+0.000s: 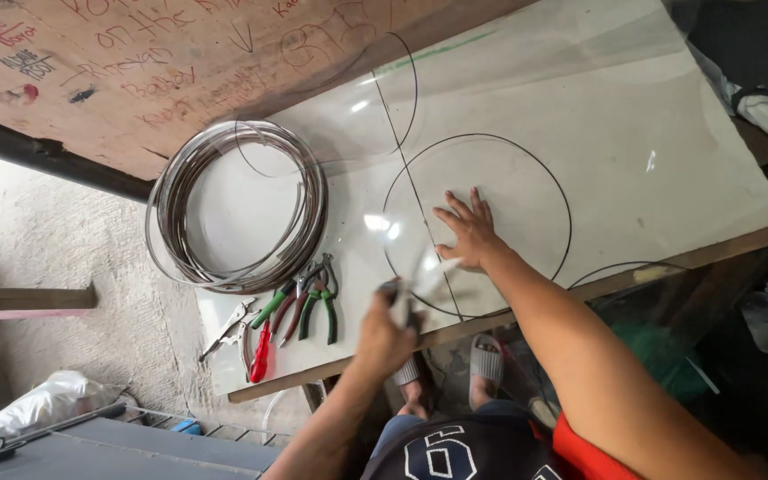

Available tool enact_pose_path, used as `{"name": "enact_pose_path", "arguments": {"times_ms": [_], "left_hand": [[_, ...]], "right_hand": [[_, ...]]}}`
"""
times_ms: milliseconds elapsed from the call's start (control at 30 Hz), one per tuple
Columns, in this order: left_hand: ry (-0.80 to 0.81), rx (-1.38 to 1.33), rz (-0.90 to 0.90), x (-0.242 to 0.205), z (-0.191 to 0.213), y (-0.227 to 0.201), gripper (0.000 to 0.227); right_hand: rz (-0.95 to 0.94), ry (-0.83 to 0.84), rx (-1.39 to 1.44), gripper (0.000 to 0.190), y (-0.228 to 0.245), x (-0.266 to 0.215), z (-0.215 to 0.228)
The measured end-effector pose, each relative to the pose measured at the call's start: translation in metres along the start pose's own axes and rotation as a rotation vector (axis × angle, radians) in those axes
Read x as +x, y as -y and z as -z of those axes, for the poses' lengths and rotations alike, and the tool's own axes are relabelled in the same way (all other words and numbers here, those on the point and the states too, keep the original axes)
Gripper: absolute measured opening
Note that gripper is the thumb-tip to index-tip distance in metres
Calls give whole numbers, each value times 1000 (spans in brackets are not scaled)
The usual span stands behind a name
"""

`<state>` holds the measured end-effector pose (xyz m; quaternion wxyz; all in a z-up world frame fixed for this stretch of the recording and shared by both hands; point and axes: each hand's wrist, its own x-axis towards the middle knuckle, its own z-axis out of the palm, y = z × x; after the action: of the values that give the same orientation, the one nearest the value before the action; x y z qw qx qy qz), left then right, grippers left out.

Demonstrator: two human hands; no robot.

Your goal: The person uses a pair of scissors to cut a circular shape out of a large sheet of clear plastic placed on a table. They hold the plastic steady with one hand while cutting along a pre-drawn line with the other, eventually removing the cut piece.

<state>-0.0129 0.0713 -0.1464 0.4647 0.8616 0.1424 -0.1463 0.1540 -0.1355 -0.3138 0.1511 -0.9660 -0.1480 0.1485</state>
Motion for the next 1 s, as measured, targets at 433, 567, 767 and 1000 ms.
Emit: {"name": "enact_pose_path", "arguments": {"times_ms": [433,567,767,1000], "left_hand": [[220,417,-240,79,-104,89,62],[201,447,-236,73,-92,61,67],[160,294,-110,83,-69,41,56],[335,226,113,30,-1,33,51]], "right_hand": [[69,-705,162,37,-75,-102,13],[-259,-603,38,64,-74,-194,21],[-400,-272,21,88,-83,-181,33],[-409,-127,42,96,-114,-131,50]]}}
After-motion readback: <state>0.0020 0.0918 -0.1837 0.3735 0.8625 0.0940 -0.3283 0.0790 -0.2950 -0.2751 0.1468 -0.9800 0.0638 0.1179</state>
